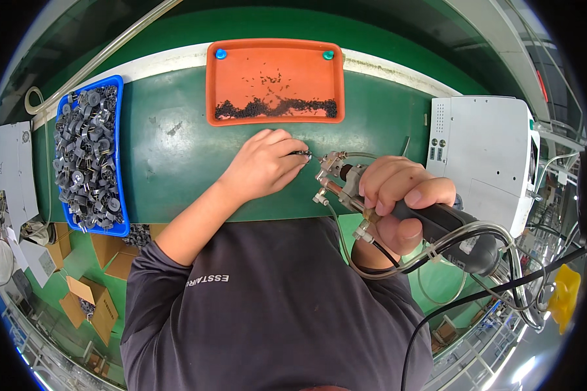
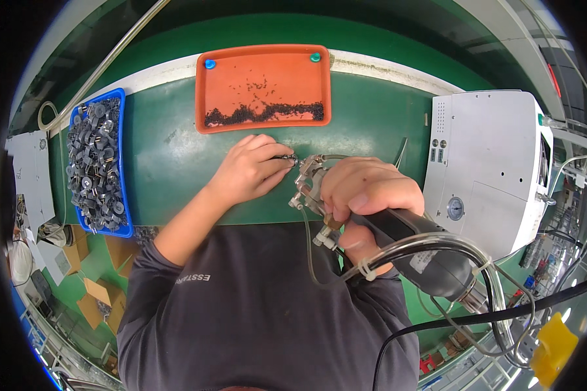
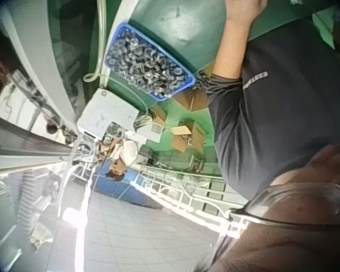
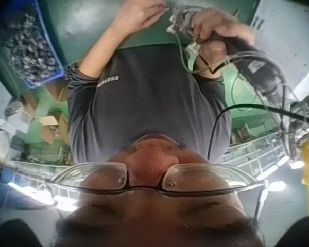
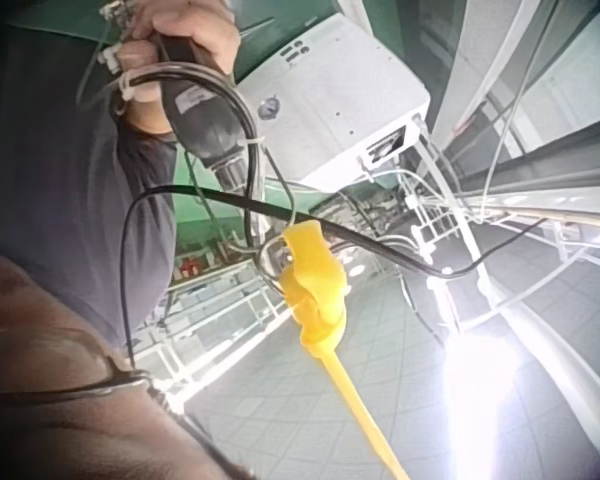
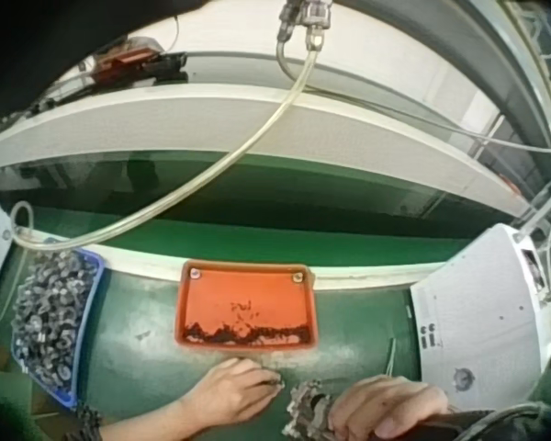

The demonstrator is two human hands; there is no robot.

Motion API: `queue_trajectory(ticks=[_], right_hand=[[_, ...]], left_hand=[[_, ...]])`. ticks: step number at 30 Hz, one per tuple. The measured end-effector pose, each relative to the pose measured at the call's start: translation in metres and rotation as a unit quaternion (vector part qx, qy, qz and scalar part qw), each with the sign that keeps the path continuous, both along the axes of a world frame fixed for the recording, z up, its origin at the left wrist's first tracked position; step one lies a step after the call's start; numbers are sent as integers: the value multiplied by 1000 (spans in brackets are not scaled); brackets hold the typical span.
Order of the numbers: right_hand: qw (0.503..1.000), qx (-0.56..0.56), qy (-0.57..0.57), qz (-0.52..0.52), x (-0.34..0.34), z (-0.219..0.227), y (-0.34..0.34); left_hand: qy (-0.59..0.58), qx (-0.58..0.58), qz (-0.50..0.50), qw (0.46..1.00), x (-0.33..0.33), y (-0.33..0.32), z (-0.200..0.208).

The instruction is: Assembling small electronic components using a specialized handheld assembly tool at a factory workbench.

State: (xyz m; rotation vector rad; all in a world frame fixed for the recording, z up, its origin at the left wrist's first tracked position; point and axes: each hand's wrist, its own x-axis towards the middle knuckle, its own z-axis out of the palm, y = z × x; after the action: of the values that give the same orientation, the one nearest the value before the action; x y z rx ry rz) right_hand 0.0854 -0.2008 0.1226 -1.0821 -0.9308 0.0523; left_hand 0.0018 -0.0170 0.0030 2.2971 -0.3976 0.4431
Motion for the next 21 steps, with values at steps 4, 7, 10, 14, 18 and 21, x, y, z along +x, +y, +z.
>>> queue_trajectory(ticks=[4,7,10,14,18,21], right_hand=[[994,-16,88,-61,-7,5,19],[989,-40,122,-69,-11,8,23],[998,-38,51,-19,-9,4,14],[1000,-2,16,-11,-12,21,-1],[997,54,35,-31,-8,31,-8],[998,35,40,-34,-4,26,-8]], left_hand=[[-8,1,-9,1000,5,3,-3],[-18,7,-14,1000,-2,1,-5],[-16,2,-14,1000,-4,2,-6],[7,-9,-9,1000,-7,4,-5],[7,-10,-6,1000,-7,3,-3],[2,-13,-10,1000,-5,5,-7]])
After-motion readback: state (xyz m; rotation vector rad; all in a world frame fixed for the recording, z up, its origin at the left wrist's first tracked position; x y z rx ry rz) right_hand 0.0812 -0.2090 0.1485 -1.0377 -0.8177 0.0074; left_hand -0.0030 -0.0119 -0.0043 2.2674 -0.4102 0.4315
